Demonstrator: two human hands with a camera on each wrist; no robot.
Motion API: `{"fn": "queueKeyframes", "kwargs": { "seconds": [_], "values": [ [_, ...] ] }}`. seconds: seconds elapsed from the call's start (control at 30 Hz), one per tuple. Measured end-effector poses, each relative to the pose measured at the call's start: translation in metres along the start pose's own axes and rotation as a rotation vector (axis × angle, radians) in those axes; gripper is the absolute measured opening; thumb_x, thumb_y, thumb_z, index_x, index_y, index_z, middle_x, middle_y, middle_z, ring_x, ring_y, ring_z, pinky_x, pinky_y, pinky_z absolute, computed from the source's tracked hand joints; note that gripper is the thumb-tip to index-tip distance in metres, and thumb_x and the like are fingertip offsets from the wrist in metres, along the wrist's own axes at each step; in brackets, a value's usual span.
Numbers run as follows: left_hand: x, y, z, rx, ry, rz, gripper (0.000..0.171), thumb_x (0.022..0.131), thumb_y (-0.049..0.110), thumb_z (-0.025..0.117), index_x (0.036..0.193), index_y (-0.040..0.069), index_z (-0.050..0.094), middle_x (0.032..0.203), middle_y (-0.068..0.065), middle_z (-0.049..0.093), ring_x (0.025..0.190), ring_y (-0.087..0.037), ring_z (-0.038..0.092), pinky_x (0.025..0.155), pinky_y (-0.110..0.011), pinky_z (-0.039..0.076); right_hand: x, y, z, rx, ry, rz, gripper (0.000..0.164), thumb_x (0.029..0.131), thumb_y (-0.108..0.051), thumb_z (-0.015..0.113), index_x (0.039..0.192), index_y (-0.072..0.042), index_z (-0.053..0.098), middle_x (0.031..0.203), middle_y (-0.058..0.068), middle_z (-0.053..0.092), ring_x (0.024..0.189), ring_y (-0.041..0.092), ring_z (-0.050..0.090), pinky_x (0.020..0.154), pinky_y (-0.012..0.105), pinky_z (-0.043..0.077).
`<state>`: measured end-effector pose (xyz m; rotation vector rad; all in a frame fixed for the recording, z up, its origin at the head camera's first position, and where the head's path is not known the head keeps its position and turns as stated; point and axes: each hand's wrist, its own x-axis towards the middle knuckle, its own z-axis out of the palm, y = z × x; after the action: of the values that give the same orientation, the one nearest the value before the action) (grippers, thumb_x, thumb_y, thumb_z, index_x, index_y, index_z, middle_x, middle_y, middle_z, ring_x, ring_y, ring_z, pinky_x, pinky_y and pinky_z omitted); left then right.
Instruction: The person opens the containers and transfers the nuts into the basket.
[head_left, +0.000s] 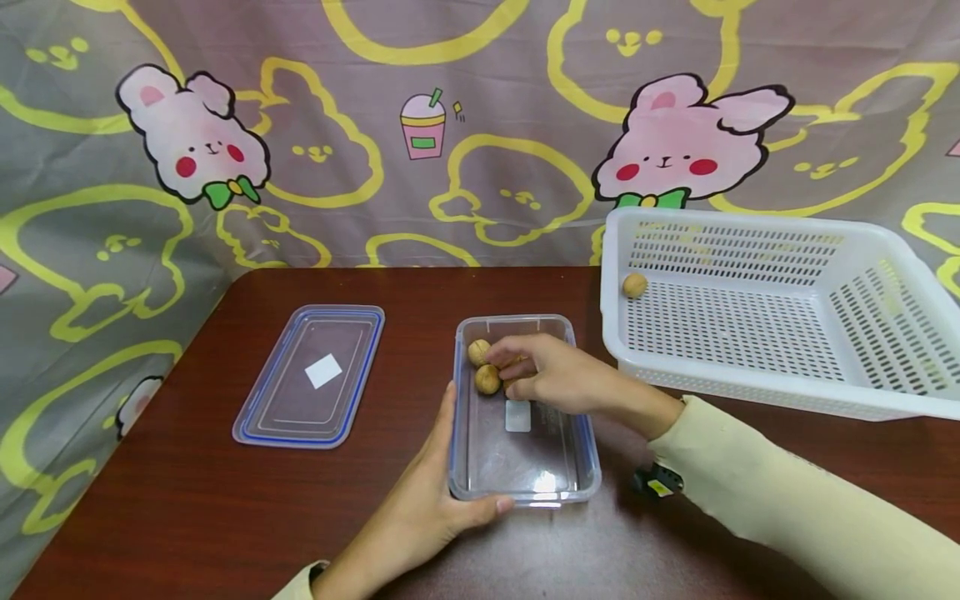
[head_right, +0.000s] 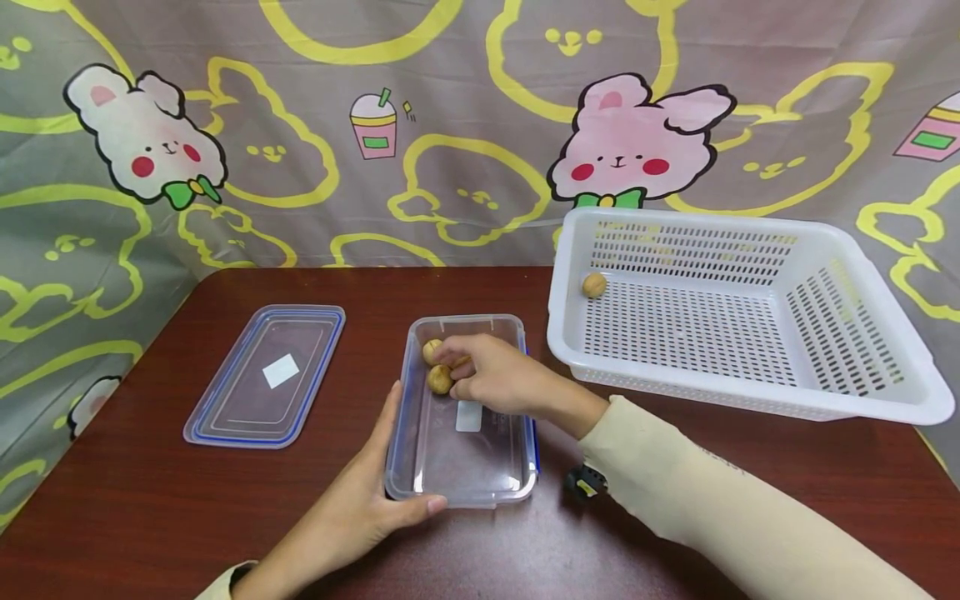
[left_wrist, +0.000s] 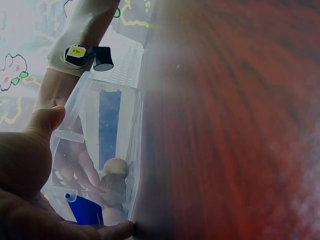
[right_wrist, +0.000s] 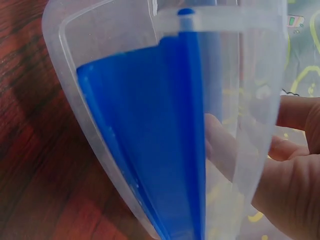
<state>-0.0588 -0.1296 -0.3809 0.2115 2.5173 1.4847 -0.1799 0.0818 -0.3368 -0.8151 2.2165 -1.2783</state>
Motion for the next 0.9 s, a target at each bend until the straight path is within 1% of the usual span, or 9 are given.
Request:
{"fn": "queueKeyframes", "kwargs": {
  "seconds": [0.17, 0.27, 0.37, 0.43, 0.53, 0.7, 0.8, 0.87, 0.9],
  "values": [
    [0.001, 0.000, 0.000, 0.004, 0.002, 0.011, 0.138, 0.075, 0.037, 0.095, 0.169, 0.030, -0.006, 0.175, -0.012, 0.016, 0.156, -0.032, 0.030, 0.124, -0.059, 0.027, 0.003, 0.000, 0.005, -0.007, -0.010, 0.010, 0.043, 0.095, 0.004, 0.060, 0.138, 0.006, 0.059, 0.141, 0.023, 0.063, 0.131, 0.039, 0.063, 0.109, 0.045, 0.053],
    [0.001, -0.001, 0.000, -0.001, 0.002, 0.026, 0.138, 0.075, 0.038, 0.094, 0.170, 0.029, -0.005, 0.175, -0.012, 0.016, 0.156, -0.033, 0.030, 0.124, -0.059, 0.027, 0.005, -0.002, 0.007, -0.027, 0.007, 0.020, 0.046, 0.094, 0.004, 0.061, 0.140, 0.005, 0.059, 0.141, 0.022, 0.063, 0.131, 0.039, 0.062, 0.109, 0.046, 0.052],
    [0.001, -0.001, 0.000, -0.006, 0.001, 0.031, 0.138, 0.075, 0.038, 0.095, 0.170, 0.029, -0.006, 0.175, -0.012, 0.017, 0.156, -0.032, 0.030, 0.124, -0.059, 0.027, 0.007, -0.004, 0.007, -0.056, 0.022, 0.012, 0.048, 0.093, 0.004, 0.062, 0.141, 0.004, 0.059, 0.142, 0.022, 0.063, 0.131, 0.039, 0.063, 0.110, 0.048, 0.051],
    [0.001, -0.001, 0.000, -0.010, -0.001, 0.021, 0.139, 0.075, 0.037, 0.095, 0.169, 0.032, -0.006, 0.175, -0.010, 0.017, 0.156, -0.030, 0.030, 0.124, -0.058, 0.026, 0.008, -0.005, 0.007, -0.066, 0.025, 0.013, 0.049, 0.093, 0.004, 0.062, 0.142, 0.004, 0.059, 0.143, 0.022, 0.062, 0.131, 0.039, 0.063, 0.110, 0.049, 0.051],
    [0.001, -0.001, 0.000, -0.007, -0.001, 0.022, 0.139, 0.074, 0.037, 0.095, 0.169, 0.032, -0.006, 0.175, -0.010, 0.016, 0.156, -0.029, 0.030, 0.125, -0.057, 0.026, 0.010, -0.004, 0.009, -0.074, 0.014, 0.025, 0.050, 0.093, 0.005, 0.062, 0.143, 0.004, 0.058, 0.145, 0.022, 0.061, 0.132, 0.039, 0.062, 0.110, 0.048, 0.051],
    [0.001, -0.001, 0.000, -0.006, -0.001, 0.022, 0.138, 0.075, 0.037, 0.095, 0.169, 0.032, -0.006, 0.175, -0.012, 0.016, 0.156, -0.031, 0.030, 0.124, -0.058, 0.027, 0.012, -0.004, 0.011, -0.069, 0.012, 0.051, 0.050, 0.094, 0.006, 0.062, 0.144, 0.003, 0.058, 0.144, 0.022, 0.062, 0.133, 0.039, 0.061, 0.110, 0.047, 0.051],
    [0.001, 0.000, 0.000, -0.005, -0.001, 0.013, 0.138, 0.075, 0.038, 0.095, 0.169, 0.032, -0.006, 0.175, -0.013, 0.016, 0.156, -0.032, 0.030, 0.124, -0.059, 0.027, 0.012, -0.004, 0.012, -0.067, 0.020, 0.069, 0.049, 0.094, 0.007, 0.063, 0.142, 0.003, 0.059, 0.142, 0.021, 0.063, 0.132, 0.038, 0.062, 0.109, 0.046, 0.053],
    [0.001, 0.001, -0.001, -0.005, -0.004, 0.001, 0.139, 0.075, 0.039, 0.095, 0.169, 0.033, -0.006, 0.175, -0.011, 0.015, 0.156, -0.031, 0.029, 0.125, -0.058, 0.026, 0.013, -0.005, 0.012, -0.075, 0.026, 0.079, 0.048, 0.094, 0.007, 0.063, 0.141, 0.002, 0.060, 0.140, 0.021, 0.064, 0.129, 0.037, 0.063, 0.107, 0.044, 0.054],
    [0.001, 0.001, -0.001, -0.002, -0.002, 0.007, 0.138, 0.075, 0.039, 0.095, 0.169, 0.032, -0.006, 0.175, -0.012, 0.015, 0.156, -0.031, 0.029, 0.125, -0.058, 0.026, 0.013, -0.005, 0.012, -0.083, 0.027, 0.081, 0.047, 0.094, 0.007, 0.063, 0.141, 0.002, 0.060, 0.140, 0.020, 0.064, 0.128, 0.036, 0.064, 0.106, 0.043, 0.055]
  ]
}}
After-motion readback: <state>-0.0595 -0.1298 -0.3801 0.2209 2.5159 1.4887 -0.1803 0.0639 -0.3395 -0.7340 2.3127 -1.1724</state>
